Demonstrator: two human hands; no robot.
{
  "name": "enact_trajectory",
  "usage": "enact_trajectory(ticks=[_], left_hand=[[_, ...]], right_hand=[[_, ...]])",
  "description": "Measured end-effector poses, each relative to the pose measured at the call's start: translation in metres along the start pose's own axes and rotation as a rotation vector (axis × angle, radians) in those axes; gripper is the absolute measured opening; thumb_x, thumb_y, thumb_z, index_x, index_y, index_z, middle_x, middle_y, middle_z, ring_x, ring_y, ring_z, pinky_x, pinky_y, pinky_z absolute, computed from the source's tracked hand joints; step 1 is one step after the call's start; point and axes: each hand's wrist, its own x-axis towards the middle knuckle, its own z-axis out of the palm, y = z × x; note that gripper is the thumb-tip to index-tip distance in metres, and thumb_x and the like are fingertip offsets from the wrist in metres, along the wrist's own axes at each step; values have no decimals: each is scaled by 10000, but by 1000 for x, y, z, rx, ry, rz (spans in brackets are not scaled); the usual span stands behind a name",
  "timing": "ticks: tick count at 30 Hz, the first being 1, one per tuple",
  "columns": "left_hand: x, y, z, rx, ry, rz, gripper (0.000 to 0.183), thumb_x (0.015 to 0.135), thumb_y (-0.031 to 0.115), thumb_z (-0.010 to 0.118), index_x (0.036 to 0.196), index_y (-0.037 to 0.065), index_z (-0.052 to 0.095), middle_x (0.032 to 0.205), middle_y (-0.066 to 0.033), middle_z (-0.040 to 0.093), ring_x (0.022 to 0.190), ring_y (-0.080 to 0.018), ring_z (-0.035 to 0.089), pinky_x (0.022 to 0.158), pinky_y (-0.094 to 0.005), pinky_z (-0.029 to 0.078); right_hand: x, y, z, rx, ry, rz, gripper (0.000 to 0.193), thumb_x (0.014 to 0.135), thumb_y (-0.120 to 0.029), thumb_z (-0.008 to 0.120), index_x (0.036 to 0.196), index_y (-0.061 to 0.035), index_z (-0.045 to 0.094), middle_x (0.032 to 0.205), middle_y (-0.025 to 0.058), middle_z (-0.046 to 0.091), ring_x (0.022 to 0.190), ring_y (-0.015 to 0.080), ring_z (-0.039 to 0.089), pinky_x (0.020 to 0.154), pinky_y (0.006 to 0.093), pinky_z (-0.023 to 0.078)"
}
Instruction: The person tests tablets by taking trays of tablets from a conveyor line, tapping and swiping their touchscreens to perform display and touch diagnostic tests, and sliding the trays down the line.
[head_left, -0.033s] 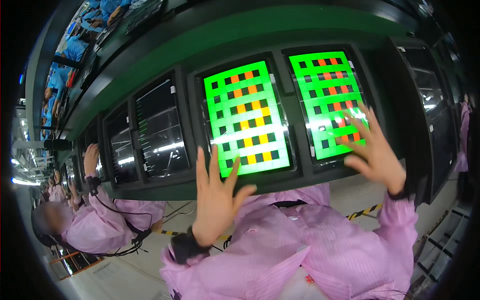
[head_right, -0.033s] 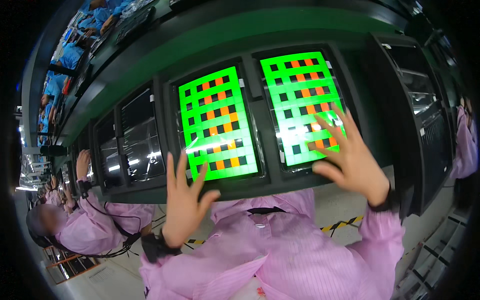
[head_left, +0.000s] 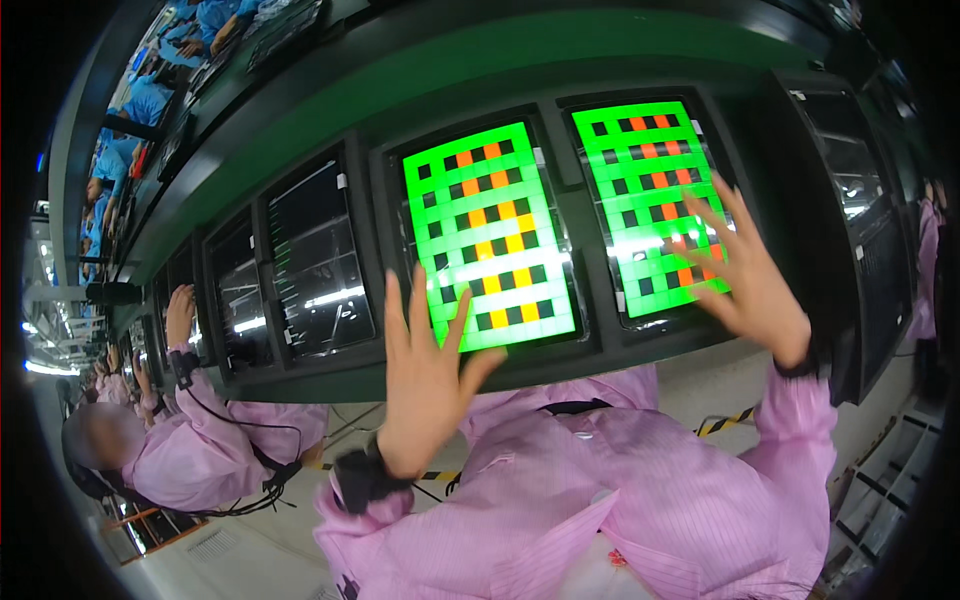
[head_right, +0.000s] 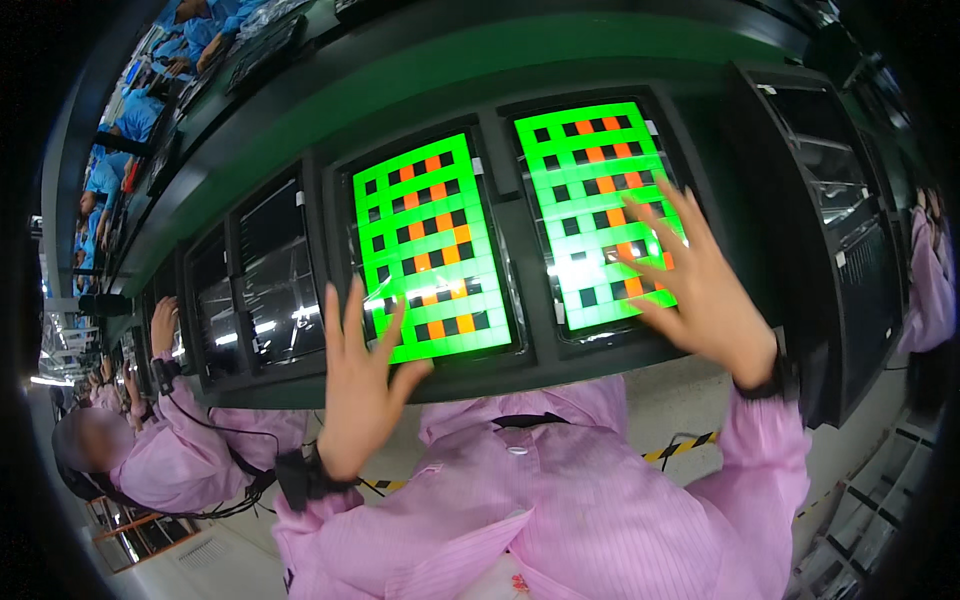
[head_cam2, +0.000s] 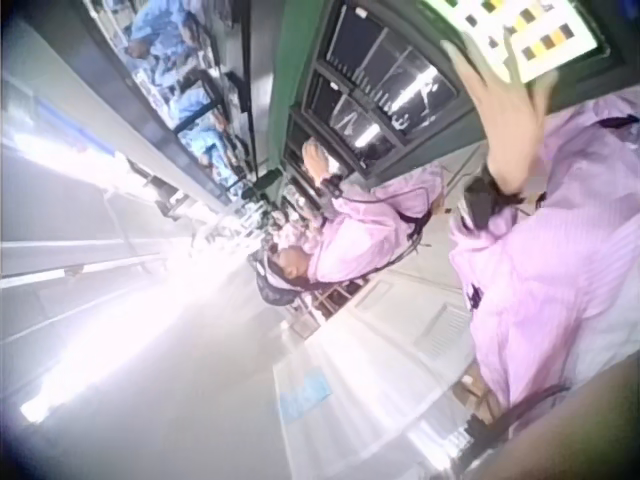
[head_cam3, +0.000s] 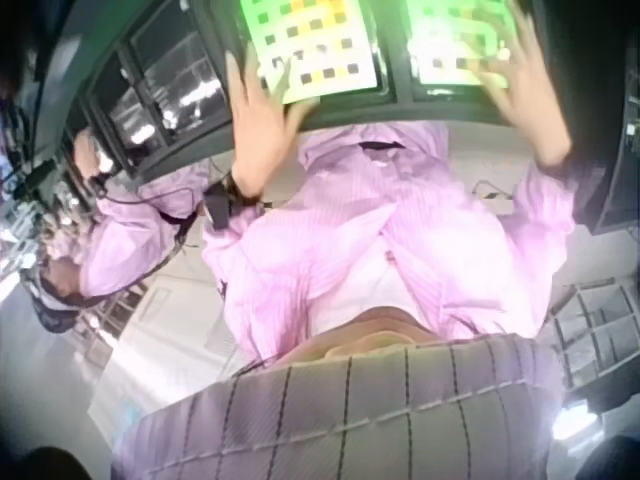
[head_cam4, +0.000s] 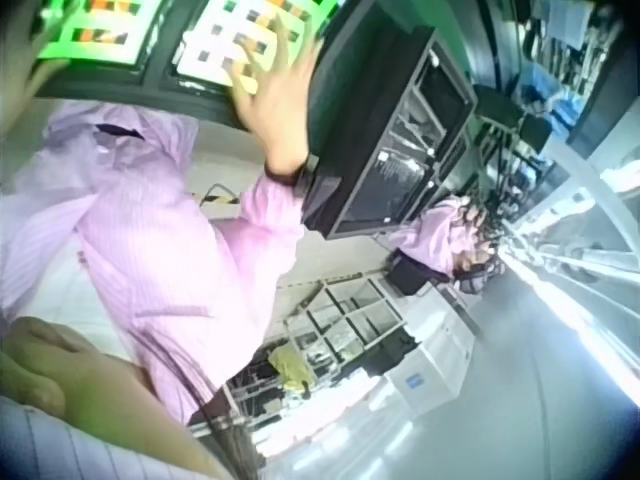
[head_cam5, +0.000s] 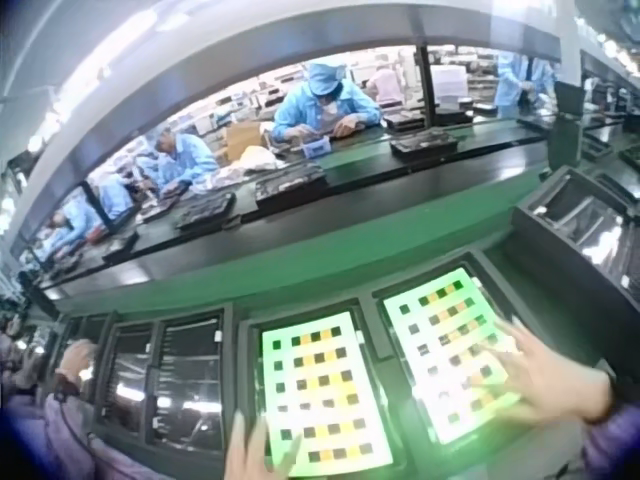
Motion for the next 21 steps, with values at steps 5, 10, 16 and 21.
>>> enact_trajectory(ticks=[5, 10, 16, 21], left_hand=[[118, -43, 29, 139, 214, 52, 597, 967, 429, 621, 1443, 84, 516, 1523, -335, 316, 1436, -550, 218, 1147, -570, 295], [141, -53, 37, 228, 112, -34, 574, 999, 486, 550, 1436, 113, 543, 1538, -339, 298, 1471, -531, 152, 1162, -565, 274], [77, -31, 36, 137, 78, 62, 571, 949, 428, 645, 1441, 156, 547, 1558, -278, 303, 1471, -528, 154, 1158, -595, 265], [18, -6, 18, 27, -68, 73, 635, 891, 449, 695, 1446, 178, 544, 1571, -273, 277, 1455, -558, 158, 1147, -643, 246]], right_hand=[[93, 58, 21, -164, 207, 7, 437, 998, -403, 574, 1357, -157, 624, 1594, 133, 341, 1494, 422, 211, 1203, 560, 227], [97, 69, 25, -145, 122, 86, 439, 1001, -421, 560, 1361, -179, 629, 1604, 128, 324, 1501, 420, 195, 1209, 570, 204], [21, 28, 20, -81, 87, 38, 429, 962, -389, 604, 1341, -194, 651, 1600, 119, 332, 1511, 430, 161, 1208, 604, 182], [-35, -2, 13, 16, 9, 69, 469, 877, -444, 660, 1267, -189, 707, 1577, 124, 386, 1497, 471, 181, 1203, 636, 154]])
